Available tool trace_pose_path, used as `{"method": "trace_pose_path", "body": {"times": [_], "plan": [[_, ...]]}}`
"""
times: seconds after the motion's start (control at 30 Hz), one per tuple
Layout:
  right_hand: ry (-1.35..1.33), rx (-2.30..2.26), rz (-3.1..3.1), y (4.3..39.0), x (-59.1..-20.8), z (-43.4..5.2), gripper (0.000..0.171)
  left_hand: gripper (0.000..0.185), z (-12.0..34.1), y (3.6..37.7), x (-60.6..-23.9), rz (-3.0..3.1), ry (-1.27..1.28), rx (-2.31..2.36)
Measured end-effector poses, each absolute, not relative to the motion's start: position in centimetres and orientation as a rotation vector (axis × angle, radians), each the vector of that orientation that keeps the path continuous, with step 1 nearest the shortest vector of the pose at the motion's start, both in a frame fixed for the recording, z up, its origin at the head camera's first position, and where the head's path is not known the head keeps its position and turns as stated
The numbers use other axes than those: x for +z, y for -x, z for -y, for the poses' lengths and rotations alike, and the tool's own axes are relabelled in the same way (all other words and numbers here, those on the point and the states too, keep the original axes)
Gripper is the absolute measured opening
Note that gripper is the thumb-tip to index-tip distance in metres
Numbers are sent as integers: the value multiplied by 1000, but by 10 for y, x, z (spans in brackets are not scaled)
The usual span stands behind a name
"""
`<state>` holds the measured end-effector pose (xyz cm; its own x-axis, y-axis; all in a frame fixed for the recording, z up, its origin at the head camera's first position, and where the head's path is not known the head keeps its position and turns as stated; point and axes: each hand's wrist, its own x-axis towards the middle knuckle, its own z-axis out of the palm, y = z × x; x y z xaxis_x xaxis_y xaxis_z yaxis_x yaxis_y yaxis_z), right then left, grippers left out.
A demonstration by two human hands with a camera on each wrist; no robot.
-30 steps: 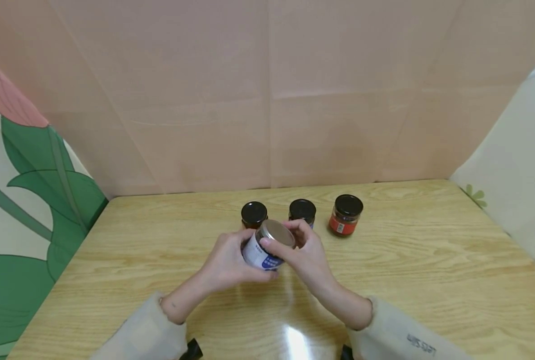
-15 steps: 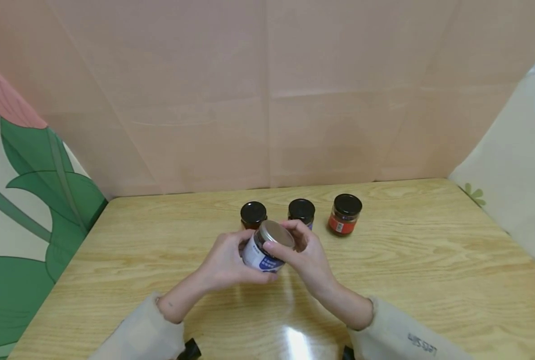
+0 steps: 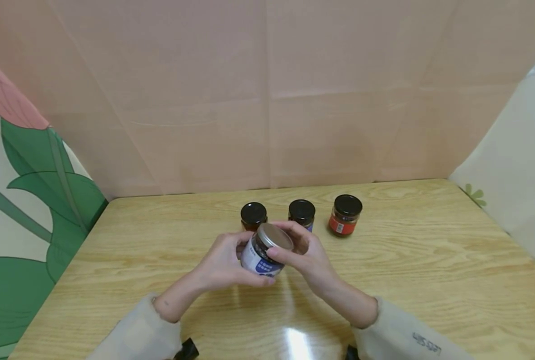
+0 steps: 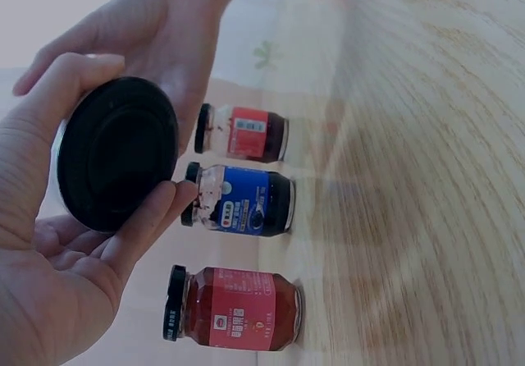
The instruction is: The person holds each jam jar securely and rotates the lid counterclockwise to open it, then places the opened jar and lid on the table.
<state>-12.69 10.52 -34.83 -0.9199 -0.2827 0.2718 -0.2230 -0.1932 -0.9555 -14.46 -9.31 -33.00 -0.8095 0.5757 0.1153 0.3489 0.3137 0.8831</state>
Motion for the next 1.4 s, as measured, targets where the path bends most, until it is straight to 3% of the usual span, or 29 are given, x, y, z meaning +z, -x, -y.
{"method": "trace_pose_path", "body": {"times": [1.07,1.23,1.4], "plan": [[915,-2163,-1747,135,-349,-118,48,52,100,149,-332,-2191,-948,1441],[829,-2182,-1768,133,-348,-115,54,54,96,147,-332,-2264,-913,1485],[556,-2188,-1994,127,-342,-107,54,56,93,144,-333,-2356,-851,1523]]}}
